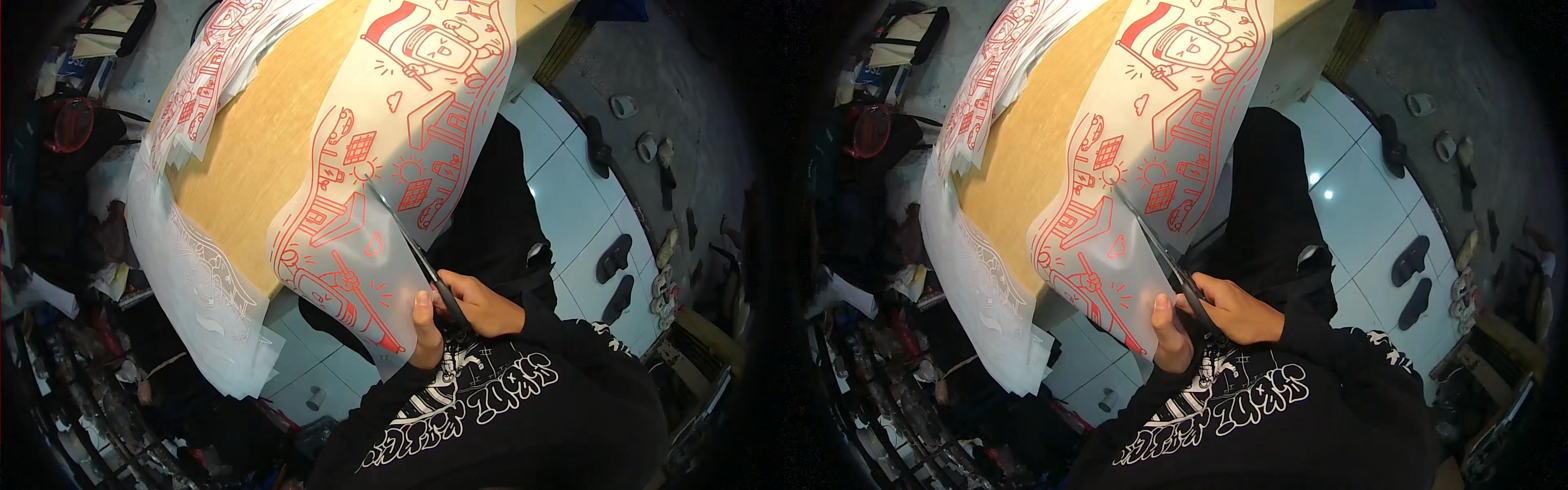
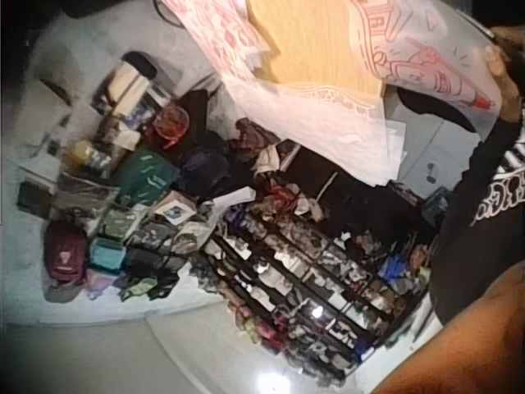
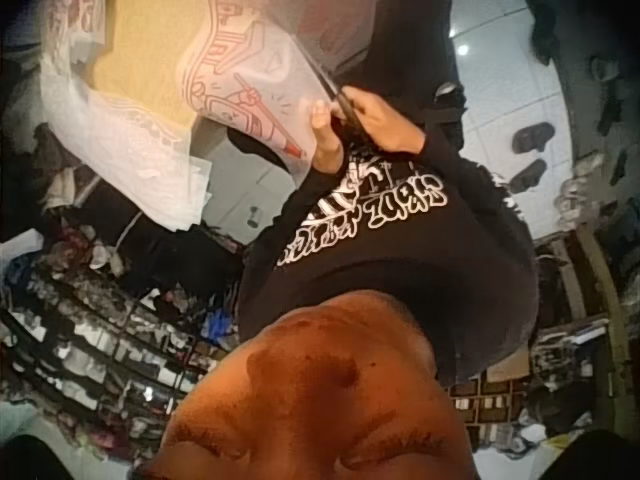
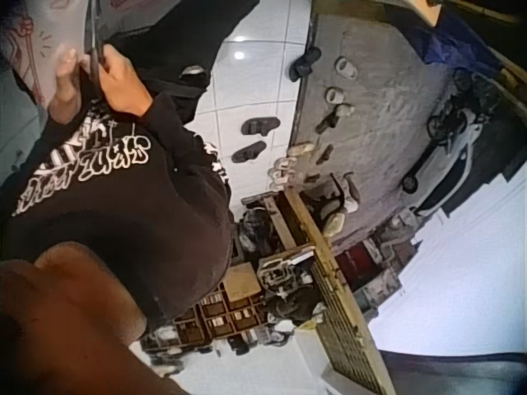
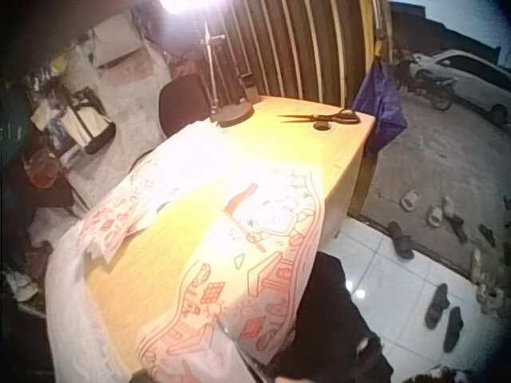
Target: Cutting a red printed graphic design on a white paper sheet using scissors.
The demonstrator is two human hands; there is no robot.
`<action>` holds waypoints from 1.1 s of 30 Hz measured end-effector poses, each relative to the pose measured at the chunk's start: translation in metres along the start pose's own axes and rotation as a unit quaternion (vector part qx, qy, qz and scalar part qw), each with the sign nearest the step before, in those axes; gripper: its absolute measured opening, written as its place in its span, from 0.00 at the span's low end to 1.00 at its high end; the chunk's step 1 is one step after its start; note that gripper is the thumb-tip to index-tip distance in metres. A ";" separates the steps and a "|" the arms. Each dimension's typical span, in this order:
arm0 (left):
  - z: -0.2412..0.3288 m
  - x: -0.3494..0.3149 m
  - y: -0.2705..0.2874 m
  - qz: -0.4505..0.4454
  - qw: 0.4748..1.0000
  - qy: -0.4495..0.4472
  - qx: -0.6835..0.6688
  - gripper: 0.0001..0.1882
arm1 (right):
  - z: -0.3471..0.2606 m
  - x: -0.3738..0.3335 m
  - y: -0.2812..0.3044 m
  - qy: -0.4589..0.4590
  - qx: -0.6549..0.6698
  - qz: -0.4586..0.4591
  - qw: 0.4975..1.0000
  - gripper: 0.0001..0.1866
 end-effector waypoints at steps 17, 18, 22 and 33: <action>-0.031 -0.028 0.023 -0.082 0.994 0.026 0.064 0.12 | -0.005 0.003 0.002 0.011 -0.002 -0.002 1.000 0.16; -0.031 -0.031 0.025 -0.088 0.993 0.025 0.067 0.13 | -0.003 0.004 0.003 0.012 0.012 0.000 1.000 0.17; -0.045 -0.084 0.008 -0.406 0.873 0.233 0.140 0.26 | -0.006 0.004 0.005 -0.031 0.033 -0.017 0.999 0.17; 0.115 0.123 0.076 -0.040 0.857 -0.065 0.510 0.36 | -0.019 0.012 -0.006 0.037 0.224 -0.124 0.966 0.14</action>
Point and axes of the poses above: each hand's wrist, its own x-axis towards the middle knuckle, its own y-axis out of the back of the hand, z = x × y, the point moved 10 cm from there along x, towards the middle knuckle, and after that the axes turned 14 degrees about -z, right-handed, at the moved point
